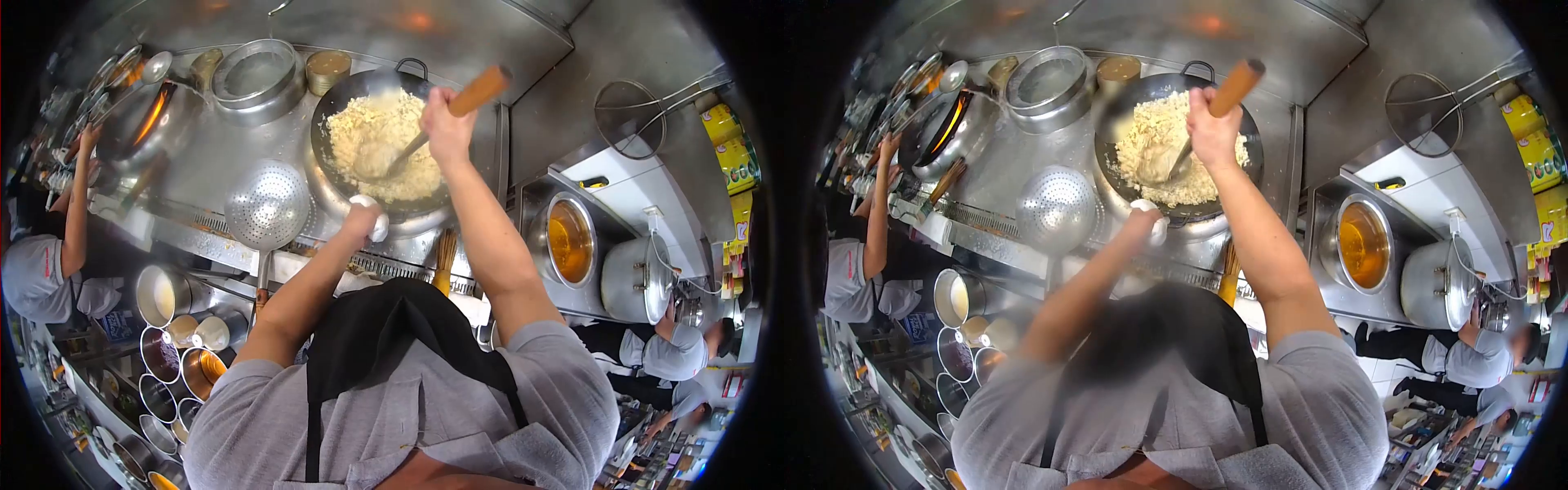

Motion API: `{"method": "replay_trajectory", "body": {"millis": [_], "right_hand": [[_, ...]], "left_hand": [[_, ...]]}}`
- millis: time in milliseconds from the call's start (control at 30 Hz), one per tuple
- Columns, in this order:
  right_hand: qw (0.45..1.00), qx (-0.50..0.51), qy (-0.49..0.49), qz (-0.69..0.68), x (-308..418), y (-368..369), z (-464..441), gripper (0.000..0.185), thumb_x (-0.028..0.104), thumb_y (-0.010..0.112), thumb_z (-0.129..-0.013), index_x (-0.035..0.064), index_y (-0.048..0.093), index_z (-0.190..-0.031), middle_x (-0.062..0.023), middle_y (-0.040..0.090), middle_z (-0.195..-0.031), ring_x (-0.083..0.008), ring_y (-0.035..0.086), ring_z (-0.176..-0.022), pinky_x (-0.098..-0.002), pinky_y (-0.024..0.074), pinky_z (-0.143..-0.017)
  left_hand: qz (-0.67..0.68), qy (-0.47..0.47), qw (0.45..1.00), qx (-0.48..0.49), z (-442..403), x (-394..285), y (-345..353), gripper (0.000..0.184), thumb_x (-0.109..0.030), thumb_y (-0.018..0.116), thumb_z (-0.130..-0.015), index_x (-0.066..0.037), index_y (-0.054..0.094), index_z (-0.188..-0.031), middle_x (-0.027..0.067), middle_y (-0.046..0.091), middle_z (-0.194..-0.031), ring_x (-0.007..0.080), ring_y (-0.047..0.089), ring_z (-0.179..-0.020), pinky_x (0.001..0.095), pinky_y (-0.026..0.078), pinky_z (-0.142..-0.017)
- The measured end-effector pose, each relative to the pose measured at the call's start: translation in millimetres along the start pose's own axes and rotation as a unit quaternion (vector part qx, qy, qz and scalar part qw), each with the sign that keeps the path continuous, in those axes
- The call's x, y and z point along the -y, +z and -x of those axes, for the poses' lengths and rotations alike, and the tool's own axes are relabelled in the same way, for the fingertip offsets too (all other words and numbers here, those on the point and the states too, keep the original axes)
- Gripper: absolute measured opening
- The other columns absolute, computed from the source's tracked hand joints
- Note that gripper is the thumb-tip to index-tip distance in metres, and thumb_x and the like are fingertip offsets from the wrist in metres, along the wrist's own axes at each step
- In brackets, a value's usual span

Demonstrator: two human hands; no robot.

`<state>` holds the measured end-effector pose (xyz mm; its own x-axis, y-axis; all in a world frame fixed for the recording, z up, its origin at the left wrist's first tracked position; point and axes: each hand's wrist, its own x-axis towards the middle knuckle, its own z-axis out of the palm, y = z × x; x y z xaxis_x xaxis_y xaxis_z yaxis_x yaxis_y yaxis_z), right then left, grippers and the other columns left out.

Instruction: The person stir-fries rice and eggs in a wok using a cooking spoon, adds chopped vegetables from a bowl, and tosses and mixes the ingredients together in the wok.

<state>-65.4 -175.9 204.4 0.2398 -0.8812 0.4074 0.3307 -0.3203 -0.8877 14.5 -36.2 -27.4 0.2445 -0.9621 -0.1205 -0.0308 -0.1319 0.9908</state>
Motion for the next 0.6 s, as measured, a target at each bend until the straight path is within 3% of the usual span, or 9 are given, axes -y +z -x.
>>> {"method": "replay_trajectory", "body": {"millis": [67, 133, 267, 333, 400, 467, 500, 533, 600], "right_hand": [[0.999, 0.001, 0.012, -0.039, 1.2, -10.0, -12.5, 0.029, 0.023, 0.063, -0.087, 0.0058, 0.049, -0.069, 0.0001, 0.044, -0.050, -0.0079, 0.042, -0.041, -0.0232, 0.0317, -0.038], [0.995, 0.042, 0.041, -0.077, 36.1, -9.9, -30.9, 0.026, 0.021, 0.063, -0.087, 0.0055, 0.049, -0.071, 0.0003, 0.043, -0.050, -0.0075, 0.039, -0.040, -0.0232, 0.0305, -0.038], [0.990, 0.114, -0.052, -0.066, 84.7, 0.3, -6.6, 0.032, 0.023, 0.062, -0.088, 0.0077, 0.048, -0.064, 0.0016, 0.042, -0.050, -0.0071, 0.039, -0.042, -0.0226, 0.0310, -0.040], [0.996, 0.071, -0.057, 0.004, 13.9, 3.8, 2.1, 0.030, 0.019, 0.062, -0.086, 0.0083, 0.047, -0.063, 0.0022, 0.043, -0.050, -0.0076, 0.041, -0.042, -0.0231, 0.0321, -0.040], [0.997, 0.067, 0.014, 0.029, -22.1, 6.1, -10.7, 0.031, 0.022, 0.064, -0.086, 0.0074, 0.048, -0.063, 0.0021, 0.044, -0.051, -0.0084, 0.041, -0.042, -0.0244, 0.0331, -0.039], [0.989, 0.104, 0.033, 0.104, 8.3, 20.9, -49.2, 0.030, 0.023, 0.065, -0.085, 0.0065, 0.049, -0.065, 0.0016, 0.045, -0.051, -0.0088, 0.041, -0.041, -0.0247, 0.0336, -0.039], [0.994, 0.072, 0.013, 0.078, 38.3, 30.9, -54.4, 0.028, 0.022, 0.066, -0.084, 0.0058, 0.050, -0.067, 0.0009, 0.045, -0.051, -0.0084, 0.040, -0.040, -0.0247, 0.0330, -0.038], [0.997, 0.076, 0.022, 0.015, 66.6, 34.2, -58.0, 0.027, 0.022, 0.066, -0.085, 0.0063, 0.050, -0.069, 0.0011, 0.044, -0.050, -0.0078, 0.040, -0.041, -0.0240, 0.0324, -0.038], [0.991, 0.117, -0.048, -0.036, 106.2, 28.7, -49.0, 0.029, 0.022, 0.065, -0.085, 0.0072, 0.049, -0.067, 0.0018, 0.043, -0.050, -0.0074, 0.040, -0.041, -0.0234, 0.0320, -0.038]], "left_hand": [[-0.015, 0.022, 1.000, -0.012, 3.1, -7.2, -0.4, 0.027, -0.017, 0.060, -0.076, 0.005, 0.056, -0.092, 0.0135, 0.060, -0.077, 0.0225, 0.059, -0.062, 0.0375, 0.046, -0.050], [0.130, -0.213, 0.967, -0.049, 2.7, -40.3, 0.9, 0.027, -0.016, 0.061, -0.075, 0.005, 0.057, -0.090, 0.0136, 0.060, -0.077, 0.0225, 0.059, -0.062, 0.0376, 0.046, -0.051], [0.026, -0.108, 0.994, -0.007, -0.9, -13.8, -1.8, 0.026, -0.017, 0.061, -0.075, 0.005, 0.057, -0.089, 0.0139, 0.060, -0.078, 0.0228, 0.059, -0.062, 0.0379, 0.045, -0.051], [-0.005, -0.051, 0.999, -0.009, -3.6, -7.3, -1.5, 0.027, -0.019, 0.061, -0.075, 0.005, 0.058, -0.087, 0.0137, 0.060, -0.078, 0.0230, 0.059, -0.061, 0.0381, 0.045, -0.050], [-0.007, -0.025, 1.000, -0.012, -6.6, -8.2, 0.2, 0.028, -0.022, 0.061, -0.076, 0.004, 0.058, -0.085, 0.0134, 0.060, -0.077, 0.0232, 0.059, -0.062, 0.0383, 0.045, -0.050], [0.019, -0.125, 0.992, 0.001, -1.1, -24.8, -3.4, 0.030, -0.022, 0.061, -0.076, 0.005, 0.057, -0.089, 0.0141, 0.060, -0.080, 0.0233, 0.060, -0.065, 0.0387, 0.046, -0.050], [0.024, -0.162, 0.986, 0.010, 6.9, -29.4, -4.1, 0.031, -0.023, 0.061, -0.076, 0.005, 0.057, -0.090, 0.0144, 0.060, -0.081, 0.0234, 0.060, -0.066, 0.0389, 0.046, -0.051], [0.031, -0.187, 0.982, -0.012, 5.9, -37.7, -3.9, 0.033, -0.023, 0.061, -0.076, 0.005, 0.055, -0.093, 0.0151, 0.060, -0.083, 0.0234, 0.060, -0.068, 0.0390, 0.046, -0.051], [0.043, -0.209, 0.976, -0.035, 4.6, -48.2, -1.4, 0.036, -0.023, 0.061, -0.077, 0.006, 0.054, -0.096, 0.0159, 0.060, -0.086, 0.0234, 0.060, -0.070, 0.0390, 0.046, -0.051]]}}
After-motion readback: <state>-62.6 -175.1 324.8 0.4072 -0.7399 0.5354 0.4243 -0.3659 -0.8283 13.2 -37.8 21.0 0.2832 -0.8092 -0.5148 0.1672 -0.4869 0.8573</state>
